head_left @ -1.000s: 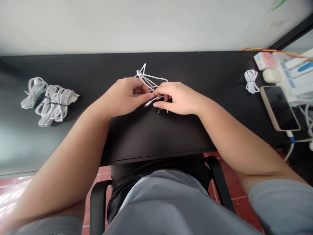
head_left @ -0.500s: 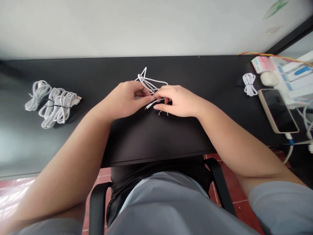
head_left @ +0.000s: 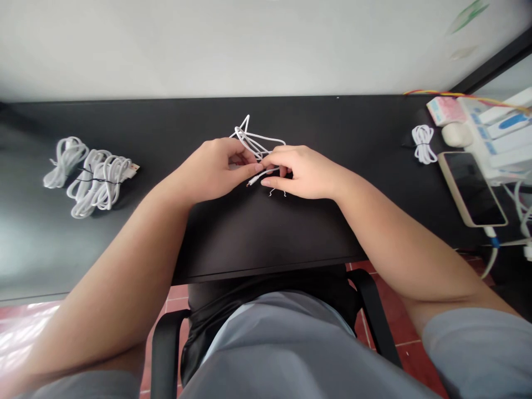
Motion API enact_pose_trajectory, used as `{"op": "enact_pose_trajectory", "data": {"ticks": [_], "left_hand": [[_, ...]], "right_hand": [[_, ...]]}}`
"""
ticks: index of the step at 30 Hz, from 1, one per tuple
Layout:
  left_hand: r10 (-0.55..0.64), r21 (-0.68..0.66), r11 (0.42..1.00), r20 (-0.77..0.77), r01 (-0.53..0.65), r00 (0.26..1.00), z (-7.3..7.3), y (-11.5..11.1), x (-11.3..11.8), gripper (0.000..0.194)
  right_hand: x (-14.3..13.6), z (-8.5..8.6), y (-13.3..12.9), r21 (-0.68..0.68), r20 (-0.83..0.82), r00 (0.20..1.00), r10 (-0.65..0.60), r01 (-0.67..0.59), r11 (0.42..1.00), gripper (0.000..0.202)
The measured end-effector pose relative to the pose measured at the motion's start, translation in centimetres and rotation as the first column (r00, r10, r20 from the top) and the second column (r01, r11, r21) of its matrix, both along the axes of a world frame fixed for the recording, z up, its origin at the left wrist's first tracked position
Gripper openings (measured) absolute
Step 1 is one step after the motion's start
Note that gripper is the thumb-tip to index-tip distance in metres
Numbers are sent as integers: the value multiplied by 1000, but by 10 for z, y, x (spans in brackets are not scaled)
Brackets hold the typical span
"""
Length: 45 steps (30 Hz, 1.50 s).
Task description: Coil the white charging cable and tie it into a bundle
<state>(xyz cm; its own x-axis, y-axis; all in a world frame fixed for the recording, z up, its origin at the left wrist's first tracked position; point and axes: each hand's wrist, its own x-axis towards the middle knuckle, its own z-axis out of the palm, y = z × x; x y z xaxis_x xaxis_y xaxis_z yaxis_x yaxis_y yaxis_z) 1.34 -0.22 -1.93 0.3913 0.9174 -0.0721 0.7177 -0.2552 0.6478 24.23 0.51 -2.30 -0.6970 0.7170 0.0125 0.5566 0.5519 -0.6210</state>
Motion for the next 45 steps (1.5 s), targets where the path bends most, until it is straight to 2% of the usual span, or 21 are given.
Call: {"op": "enact_pose_trajectory", "data": {"ticks": [11, 22, 29, 37, 45], "left_hand": [[-29, 14, 1000, 71, 28, 997, -4, 2, -4, 43], [-26, -21, 999, 90, 28, 996, -1, 0, -3, 43], [-4, -15, 1000, 79, 5, 997, 1, -1, -1, 47], [17, -44, 999, 0, -17, 1000, 3, -1, -1, 54], [12, -42, 999, -1, -12, 1000, 5, -3, 0, 52]], "right_hand": [[1, 0, 0, -10, -3, 1000, 2, -2, 1000, 25], [1, -1, 1, 7, 6, 1000, 6, -6, 1000, 25], [1, -2, 2, 23, 20, 1000, 19, -19, 1000, 26], [-1, 0, 0, 34, 42, 999, 0, -1, 999, 28], [0, 0, 1, 15, 66, 998, -9, 8, 1000, 28]]}}
